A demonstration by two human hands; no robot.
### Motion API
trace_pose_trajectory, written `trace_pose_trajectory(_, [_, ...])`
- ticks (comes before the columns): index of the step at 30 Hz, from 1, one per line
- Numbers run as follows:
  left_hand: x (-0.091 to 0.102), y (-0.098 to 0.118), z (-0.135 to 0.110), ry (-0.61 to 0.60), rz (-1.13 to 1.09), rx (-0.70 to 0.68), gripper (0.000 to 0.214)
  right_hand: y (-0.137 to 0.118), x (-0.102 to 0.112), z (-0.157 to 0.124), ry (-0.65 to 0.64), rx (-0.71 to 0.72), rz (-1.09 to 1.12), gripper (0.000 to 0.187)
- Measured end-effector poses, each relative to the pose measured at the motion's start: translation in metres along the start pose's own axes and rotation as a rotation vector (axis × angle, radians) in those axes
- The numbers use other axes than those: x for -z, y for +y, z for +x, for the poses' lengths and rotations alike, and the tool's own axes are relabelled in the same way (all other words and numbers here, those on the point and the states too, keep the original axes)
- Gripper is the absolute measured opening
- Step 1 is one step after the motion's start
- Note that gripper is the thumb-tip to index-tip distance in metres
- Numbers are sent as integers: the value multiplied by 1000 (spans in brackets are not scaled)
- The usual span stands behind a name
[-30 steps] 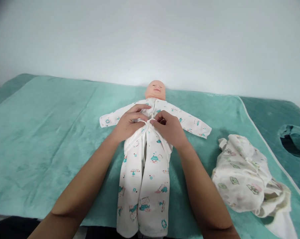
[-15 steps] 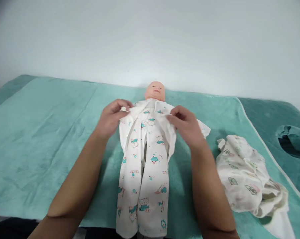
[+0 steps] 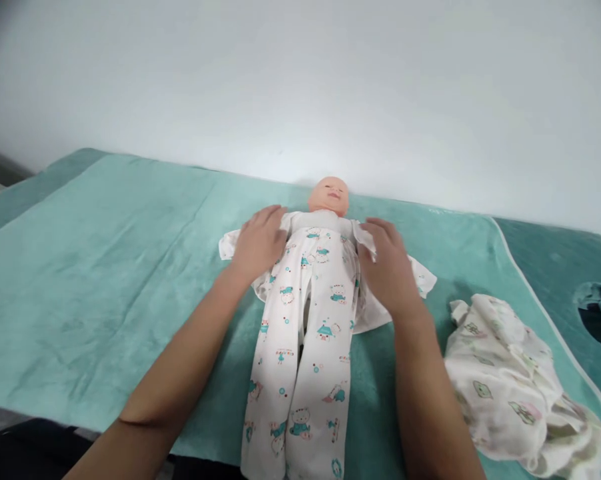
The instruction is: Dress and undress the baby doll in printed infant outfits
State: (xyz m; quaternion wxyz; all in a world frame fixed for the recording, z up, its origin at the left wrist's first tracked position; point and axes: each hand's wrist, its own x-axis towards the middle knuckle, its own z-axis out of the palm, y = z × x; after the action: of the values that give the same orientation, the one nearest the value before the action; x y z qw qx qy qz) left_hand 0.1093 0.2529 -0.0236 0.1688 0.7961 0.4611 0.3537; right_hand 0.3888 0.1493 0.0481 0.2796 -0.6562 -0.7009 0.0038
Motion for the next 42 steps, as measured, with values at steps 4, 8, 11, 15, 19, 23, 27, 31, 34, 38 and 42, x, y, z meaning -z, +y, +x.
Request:
trace_pose_trajectory(4, [-9, 28, 1, -95, 473, 101, 49, -64, -17, 5, -31, 205, 251, 30])
trace_pose_trajectory(8, [-2, 19, 1, -152, 563, 125, 51, -98, -42, 36, -242, 235, 42, 31])
trace_pose_trajectory(11, [0, 11, 1, -153, 549, 128, 50, -111, -64, 74, -432, 242, -245, 33])
trace_pose_trajectory(15, [2, 9, 3, -162, 508, 159, 46, -123, -92, 112, -669, 234, -469, 45])
trace_pose_trajectory(19, [8, 11, 4, -138, 422, 191, 45, -117, -107, 126, -792, 241, -579, 50])
trace_pose_trajectory(23, [16, 4, 8, -101, 138, 225, 48, -91, -93, 132, -760, 219, -538, 55])
trace_pose_trajectory(27, [26, -14, 13, -118, -107, 258, 53, -68, -60, 135, -671, 164, -522, 53])
trace_pose_trajectory(31, [34, -26, 11, -303, -92, 141, 54, -62, -34, 131, -617, 177, -531, 55])
trace_pose_trajectory(34, [38, -23, 7, -418, 100, 41, 53, -64, -25, 127, -623, 210, -546, 53])
trace_pose_trajectory(38, [47, -15, 5, -514, 199, 73, 58, -63, -22, 126, -607, 228, -552, 53])
trace_pose_trajectory(42, [54, -11, 5, -557, 128, 90, 54, -59, -16, 128, -589, 249, -508, 55])
